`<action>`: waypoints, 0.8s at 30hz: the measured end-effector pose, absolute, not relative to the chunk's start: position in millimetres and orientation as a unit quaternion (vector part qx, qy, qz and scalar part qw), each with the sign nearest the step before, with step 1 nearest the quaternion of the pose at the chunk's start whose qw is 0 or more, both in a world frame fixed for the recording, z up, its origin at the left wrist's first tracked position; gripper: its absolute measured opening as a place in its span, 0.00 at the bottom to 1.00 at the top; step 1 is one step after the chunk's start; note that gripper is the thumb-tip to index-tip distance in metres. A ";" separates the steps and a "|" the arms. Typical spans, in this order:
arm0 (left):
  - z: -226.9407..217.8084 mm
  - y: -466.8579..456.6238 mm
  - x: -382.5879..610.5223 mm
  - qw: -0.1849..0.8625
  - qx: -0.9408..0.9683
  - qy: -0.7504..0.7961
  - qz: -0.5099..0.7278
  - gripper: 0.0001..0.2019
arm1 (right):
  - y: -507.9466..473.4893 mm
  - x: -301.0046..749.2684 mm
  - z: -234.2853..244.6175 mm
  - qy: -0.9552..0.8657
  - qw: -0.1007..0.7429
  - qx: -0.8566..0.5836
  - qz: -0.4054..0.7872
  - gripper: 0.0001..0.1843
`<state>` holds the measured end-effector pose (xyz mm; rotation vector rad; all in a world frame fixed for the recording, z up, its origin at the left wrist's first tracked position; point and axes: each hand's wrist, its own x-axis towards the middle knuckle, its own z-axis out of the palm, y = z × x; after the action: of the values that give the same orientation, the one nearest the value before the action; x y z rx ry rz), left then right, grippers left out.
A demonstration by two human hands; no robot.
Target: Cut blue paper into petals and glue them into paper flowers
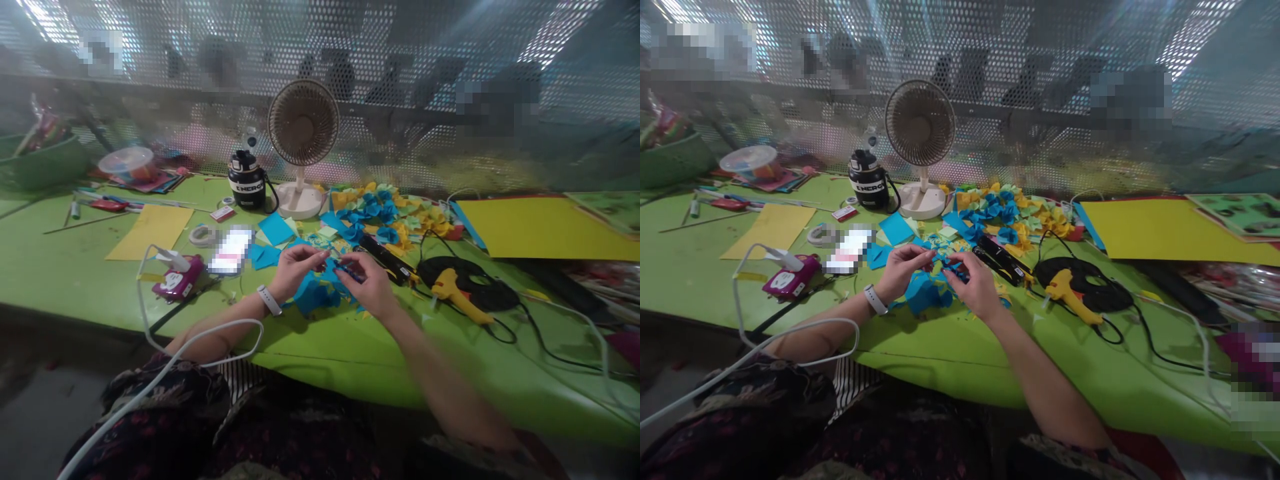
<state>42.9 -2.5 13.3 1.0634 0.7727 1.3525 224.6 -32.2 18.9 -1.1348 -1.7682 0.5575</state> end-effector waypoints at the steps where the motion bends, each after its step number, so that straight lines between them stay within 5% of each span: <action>1: 14.5 -3.4 43.3 0.579 0.458 0.335 0.585 0.19 | -32.0 224.1 17.8 -0.730 0.469 -0.459 0.192 0.11; 5: 16.3 -5.8 44.5 0.570 0.472 0.326 0.589 0.19 | -29.8 224.7 14.9 -0.753 0.464 -0.443 0.147 0.13; 17: 17.7 -5.0 41.2 0.580 0.499 0.316 0.561 0.20 | -24.7 230.6 13.6 -0.742 0.441 -0.427 0.269 0.17; 24: 18.9 -6.3 43.8 0.568 0.477 0.326 0.586 0.17 | -31.6 224.1 12.5 -0.743 0.457 -0.452 0.186 0.12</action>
<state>43.8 -6.3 18.9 1.1216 0.7662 1.3772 224.1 -31.6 12.5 -1.1146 -1.8320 0.4587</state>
